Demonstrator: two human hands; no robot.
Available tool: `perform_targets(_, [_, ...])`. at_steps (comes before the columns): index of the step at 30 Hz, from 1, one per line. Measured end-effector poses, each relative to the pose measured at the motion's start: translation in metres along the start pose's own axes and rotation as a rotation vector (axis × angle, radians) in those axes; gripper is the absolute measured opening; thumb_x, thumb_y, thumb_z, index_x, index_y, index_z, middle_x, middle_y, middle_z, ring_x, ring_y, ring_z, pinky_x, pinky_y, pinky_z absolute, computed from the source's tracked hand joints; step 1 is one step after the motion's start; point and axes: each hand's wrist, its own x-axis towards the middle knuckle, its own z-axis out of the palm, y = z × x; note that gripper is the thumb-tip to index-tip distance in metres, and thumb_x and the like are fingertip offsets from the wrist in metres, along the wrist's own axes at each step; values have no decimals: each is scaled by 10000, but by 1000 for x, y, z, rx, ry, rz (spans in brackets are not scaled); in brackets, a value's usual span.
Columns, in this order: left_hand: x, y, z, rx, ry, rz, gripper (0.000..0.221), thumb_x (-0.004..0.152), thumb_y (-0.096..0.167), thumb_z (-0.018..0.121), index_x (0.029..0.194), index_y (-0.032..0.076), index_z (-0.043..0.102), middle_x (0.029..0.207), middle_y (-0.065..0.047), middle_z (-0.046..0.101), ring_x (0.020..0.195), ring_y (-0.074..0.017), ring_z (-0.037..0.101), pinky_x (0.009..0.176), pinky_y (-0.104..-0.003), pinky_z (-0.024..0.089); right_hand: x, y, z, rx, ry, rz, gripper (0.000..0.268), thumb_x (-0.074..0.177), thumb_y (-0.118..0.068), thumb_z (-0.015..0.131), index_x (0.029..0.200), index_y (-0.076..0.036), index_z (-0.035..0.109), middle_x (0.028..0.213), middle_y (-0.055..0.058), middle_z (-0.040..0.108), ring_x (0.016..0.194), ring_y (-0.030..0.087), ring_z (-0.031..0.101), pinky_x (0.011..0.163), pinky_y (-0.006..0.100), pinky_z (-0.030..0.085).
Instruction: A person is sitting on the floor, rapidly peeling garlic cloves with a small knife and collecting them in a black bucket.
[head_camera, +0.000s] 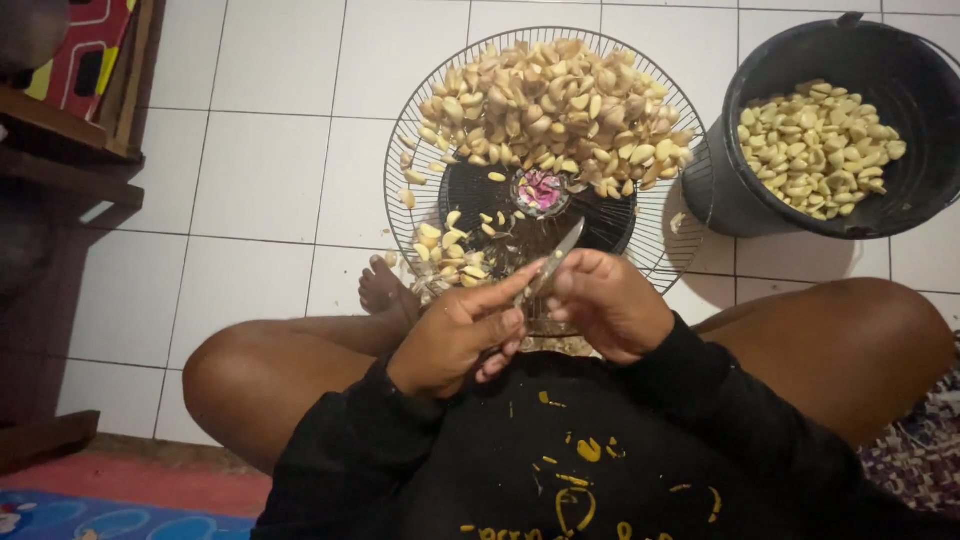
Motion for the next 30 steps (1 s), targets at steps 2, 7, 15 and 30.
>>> perform_targets(2, [1,2,-1,43,-81,8,560,998,109,607,1518,10,425,661,-148,615,433,-107,550,308,-208,449,-3,-6,9,-94,-31,-62,161,849,5,766,946,-2,637,738,115,672,564,206,706,495,286,641])
perform_targets(7, [0,31,16,733,85,71,638,975,306,589,1544,93,394,1555,-244,435,1357,-500,473,1043,-605,456,3,-4,-8,83,7,59,160,878,19,696,1028,15,641,802,147,678,749,240,749,704,348,670])
perform_targets(15, [-3,18,22,877,8,232,631,964,182,624,1550,132,394,1430,-231,581,1242,-528,548,964,-597,507,-9,-20,18,69,-77,57,244,978,-96,628,1148,76,660,971,176,710,901,237,750,791,358,655])
perform_targets(30, [5,-1,2,-140,-102,-3,599,1004,113,600,1556,42,378,664,-100,599,445,-93,538,341,-221,478,-20,-13,27,-312,-50,-280,326,846,43,739,1152,150,693,949,255,723,783,275,738,690,387,672])
